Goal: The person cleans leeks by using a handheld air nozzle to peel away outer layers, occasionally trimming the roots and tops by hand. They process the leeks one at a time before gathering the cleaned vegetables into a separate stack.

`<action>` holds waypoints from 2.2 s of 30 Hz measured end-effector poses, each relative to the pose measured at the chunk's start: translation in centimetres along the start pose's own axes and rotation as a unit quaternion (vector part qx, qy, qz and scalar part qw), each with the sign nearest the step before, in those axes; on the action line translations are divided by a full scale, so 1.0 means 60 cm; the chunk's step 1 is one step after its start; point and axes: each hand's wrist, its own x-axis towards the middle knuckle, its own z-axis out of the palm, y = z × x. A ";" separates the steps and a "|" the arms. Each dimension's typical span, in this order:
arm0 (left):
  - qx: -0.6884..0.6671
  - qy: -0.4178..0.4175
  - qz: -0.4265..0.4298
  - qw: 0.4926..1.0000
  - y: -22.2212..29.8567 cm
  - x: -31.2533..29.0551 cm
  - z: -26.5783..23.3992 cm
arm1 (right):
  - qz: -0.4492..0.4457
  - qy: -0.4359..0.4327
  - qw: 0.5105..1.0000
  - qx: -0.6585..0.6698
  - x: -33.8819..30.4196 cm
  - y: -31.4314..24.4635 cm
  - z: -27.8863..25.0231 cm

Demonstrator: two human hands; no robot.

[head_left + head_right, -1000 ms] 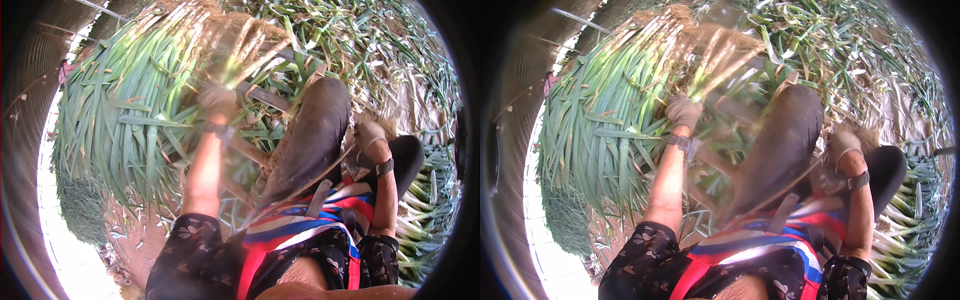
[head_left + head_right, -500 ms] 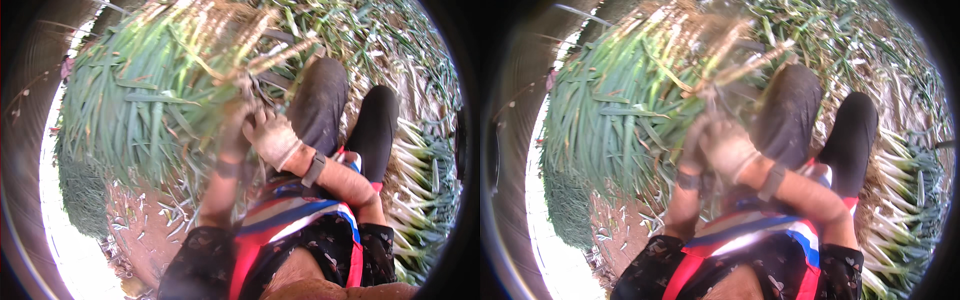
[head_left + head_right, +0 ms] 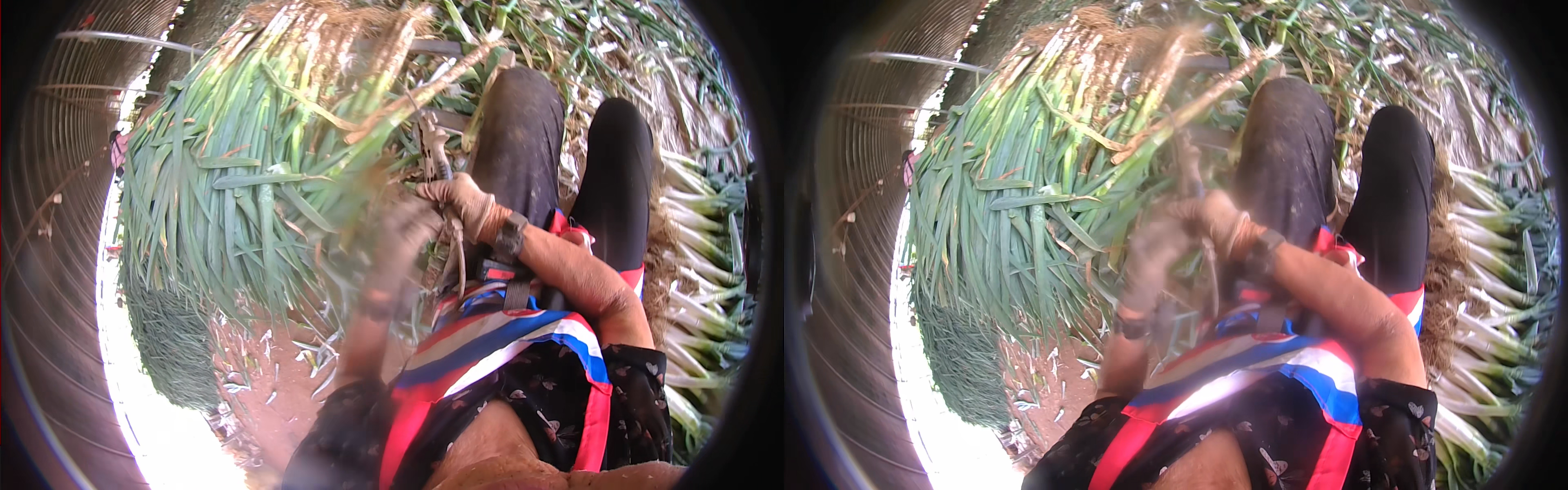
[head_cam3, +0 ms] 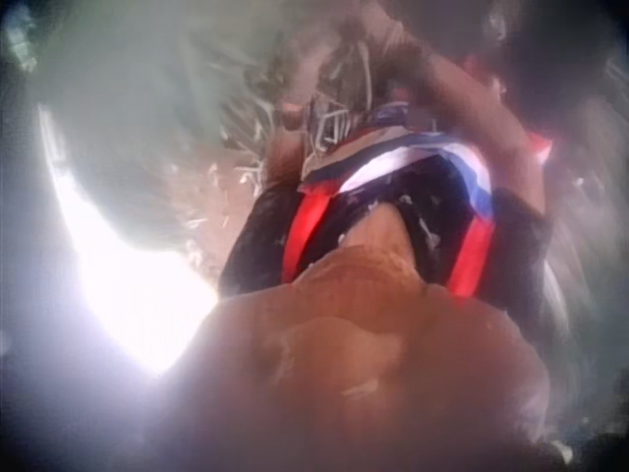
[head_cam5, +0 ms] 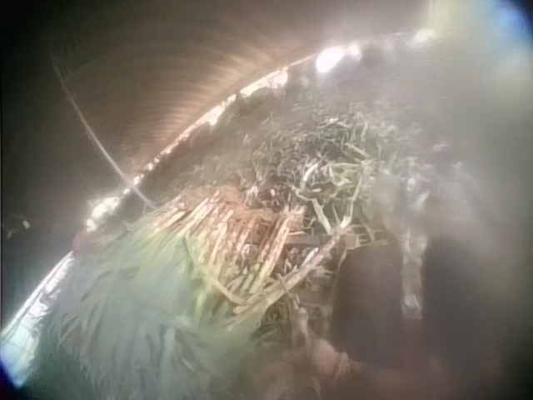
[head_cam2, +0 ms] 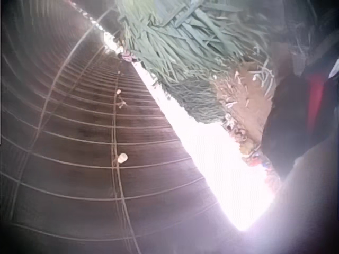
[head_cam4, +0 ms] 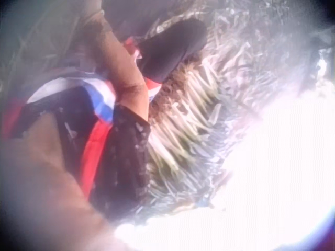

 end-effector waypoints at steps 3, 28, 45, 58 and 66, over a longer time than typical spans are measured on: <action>0.253 0.189 0.013 0.949 -0.033 0.085 -0.053 | -0.005 0.003 1.000 0.025 -0.031 -0.031 0.015; 0.426 0.030 -0.100 0.899 -0.084 0.232 0.033 | 0.022 0.214 0.973 -0.081 0.000 -0.007 0.019; 0.481 0.097 -0.053 0.870 -0.122 0.107 0.016 | -0.070 0.083 0.815 -0.569 0.100 -0.030 -0.010; 0.498 0.082 -0.166 0.847 -0.114 0.059 -0.006 | 0.014 0.171 0.966 -0.193 0.150 -0.124 0.014; 0.388 0.075 -0.142 0.907 -0.103 0.060 -0.023 | 0.007 0.183 0.976 -0.122 0.132 -0.095 -0.017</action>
